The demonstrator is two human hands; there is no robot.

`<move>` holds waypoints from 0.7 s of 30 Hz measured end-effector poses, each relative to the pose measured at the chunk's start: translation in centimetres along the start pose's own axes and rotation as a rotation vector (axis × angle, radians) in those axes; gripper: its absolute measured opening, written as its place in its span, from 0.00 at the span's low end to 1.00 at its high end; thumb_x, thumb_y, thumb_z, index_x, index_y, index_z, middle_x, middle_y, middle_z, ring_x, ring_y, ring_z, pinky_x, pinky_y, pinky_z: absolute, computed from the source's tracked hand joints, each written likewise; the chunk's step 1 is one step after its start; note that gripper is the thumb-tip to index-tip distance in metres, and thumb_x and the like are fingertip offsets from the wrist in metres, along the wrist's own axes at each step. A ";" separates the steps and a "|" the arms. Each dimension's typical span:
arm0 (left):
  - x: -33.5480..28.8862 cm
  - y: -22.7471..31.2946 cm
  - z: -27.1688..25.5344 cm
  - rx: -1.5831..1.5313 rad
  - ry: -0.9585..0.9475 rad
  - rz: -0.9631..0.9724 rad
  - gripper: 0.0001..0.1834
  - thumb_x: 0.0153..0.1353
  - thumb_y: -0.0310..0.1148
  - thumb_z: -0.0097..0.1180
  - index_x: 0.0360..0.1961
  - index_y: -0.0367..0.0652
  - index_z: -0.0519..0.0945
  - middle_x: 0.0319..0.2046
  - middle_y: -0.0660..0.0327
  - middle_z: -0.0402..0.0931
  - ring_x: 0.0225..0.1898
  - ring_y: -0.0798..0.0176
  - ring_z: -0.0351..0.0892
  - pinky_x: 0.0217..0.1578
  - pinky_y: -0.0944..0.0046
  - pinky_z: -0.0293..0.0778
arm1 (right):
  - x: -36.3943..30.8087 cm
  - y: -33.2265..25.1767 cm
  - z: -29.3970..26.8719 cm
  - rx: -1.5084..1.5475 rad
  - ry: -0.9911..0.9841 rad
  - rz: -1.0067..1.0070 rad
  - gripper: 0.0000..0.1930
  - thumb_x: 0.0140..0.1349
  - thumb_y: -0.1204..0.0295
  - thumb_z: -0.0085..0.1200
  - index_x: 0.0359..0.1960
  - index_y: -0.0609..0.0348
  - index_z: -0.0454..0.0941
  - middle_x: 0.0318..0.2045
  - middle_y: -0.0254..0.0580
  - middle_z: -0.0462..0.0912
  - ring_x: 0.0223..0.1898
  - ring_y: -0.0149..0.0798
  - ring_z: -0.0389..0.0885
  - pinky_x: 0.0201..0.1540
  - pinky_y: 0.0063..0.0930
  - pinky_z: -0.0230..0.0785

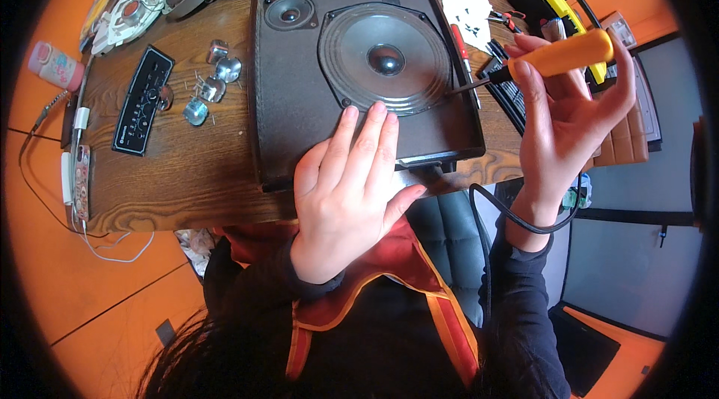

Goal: The person uses a screwdriver to fasten screws around the speaker cone and grille of a small speaker. They then place the metal grille cover onto the speaker and secure it with additional screws.

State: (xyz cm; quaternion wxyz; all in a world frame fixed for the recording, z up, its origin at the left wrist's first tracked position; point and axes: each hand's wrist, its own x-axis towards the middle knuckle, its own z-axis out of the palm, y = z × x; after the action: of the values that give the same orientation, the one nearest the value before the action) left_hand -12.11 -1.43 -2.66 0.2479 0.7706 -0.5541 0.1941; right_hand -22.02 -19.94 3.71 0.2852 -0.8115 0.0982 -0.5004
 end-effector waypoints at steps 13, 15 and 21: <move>-1.8 -1.5 -2.7 -0.510 0.171 0.078 0.24 0.52 0.42 0.60 0.48 0.37 0.80 0.50 0.47 0.76 0.53 0.47 0.75 0.47 0.58 0.71 | -4.3 9.4 -2.1 -0.208 -0.159 0.497 0.30 0.59 0.73 0.60 0.62 0.55 0.62 0.26 0.39 0.80 0.26 0.27 0.78 0.28 0.19 0.69; -2.8 -2.2 -2.9 -0.520 0.334 0.135 0.22 0.47 0.37 0.64 0.45 0.39 0.81 0.46 0.51 0.78 0.52 0.49 0.77 0.48 0.56 0.71 | -5.5 10.8 -1.2 -0.276 -0.244 0.494 0.31 0.56 0.73 0.63 0.60 0.57 0.62 0.23 0.37 0.79 0.23 0.27 0.78 0.26 0.20 0.69; -6.0 -4.4 -3.6 -0.340 0.447 0.141 0.17 0.51 0.32 0.59 0.43 0.39 0.81 0.44 0.52 0.79 0.51 0.48 0.77 0.47 0.54 0.73 | -5.2 12.4 -0.1 -0.324 -0.277 0.428 0.35 0.54 0.80 0.60 0.65 0.57 0.60 0.22 0.38 0.78 0.22 0.29 0.77 0.28 0.21 0.70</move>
State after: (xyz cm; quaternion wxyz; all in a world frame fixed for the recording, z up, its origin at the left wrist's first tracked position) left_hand -9.90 6.42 -3.97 0.4756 0.6157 -0.5623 0.2803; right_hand -23.02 -27.79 -7.20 0.2616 -0.8679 0.3059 -0.2910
